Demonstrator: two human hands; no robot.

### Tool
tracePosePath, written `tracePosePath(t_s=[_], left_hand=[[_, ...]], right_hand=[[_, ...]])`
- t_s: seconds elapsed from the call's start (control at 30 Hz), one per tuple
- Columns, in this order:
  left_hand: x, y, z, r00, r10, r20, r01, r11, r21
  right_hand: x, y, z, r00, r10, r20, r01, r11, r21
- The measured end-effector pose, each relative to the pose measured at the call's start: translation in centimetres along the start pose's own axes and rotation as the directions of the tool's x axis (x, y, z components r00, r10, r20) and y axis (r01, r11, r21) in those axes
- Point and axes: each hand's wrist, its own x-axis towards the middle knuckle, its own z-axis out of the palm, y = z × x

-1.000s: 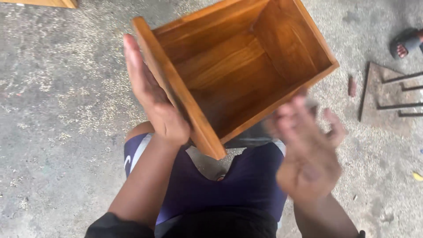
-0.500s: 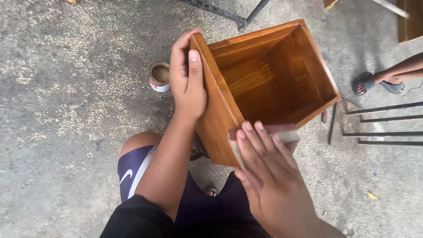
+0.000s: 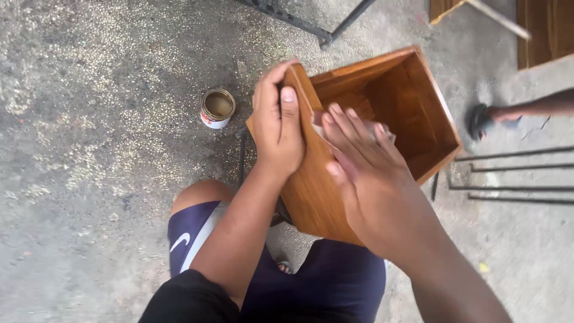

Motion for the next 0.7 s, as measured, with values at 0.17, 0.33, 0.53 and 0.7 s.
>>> tracePosePath(t_s=[0.17,0.33,0.53,0.7], left_hand=[[-0.2,-0.7,-0.1,0.999,0.036,0.011,-0.035,0.999,-0.04],[-0.1,-0.3,-0.2,1.0,0.015,-0.021,-0.014,1.0,0.017],[-0.6,-0.7,0.2,1.0,0.016,0.006,-0.015,0.998,-0.053],[0.0,-0.4,0.2,0.999,0.04,-0.021,-0.04,0.999,-0.033]], right_hand=[[4.2,0.7,0.8,0.999,-0.029,-0.013,0.03,0.996,0.085],[2.6,-0.3,0.2,0.997,-0.061,-0.044,0.06,0.998,-0.011],[4.3,0.3,0.0,0.987,-0.145,-0.076,0.149,0.988,0.048],[3.3,0.9,0.2,0.967,-0.154,-0.204,0.161,0.987,0.016]])
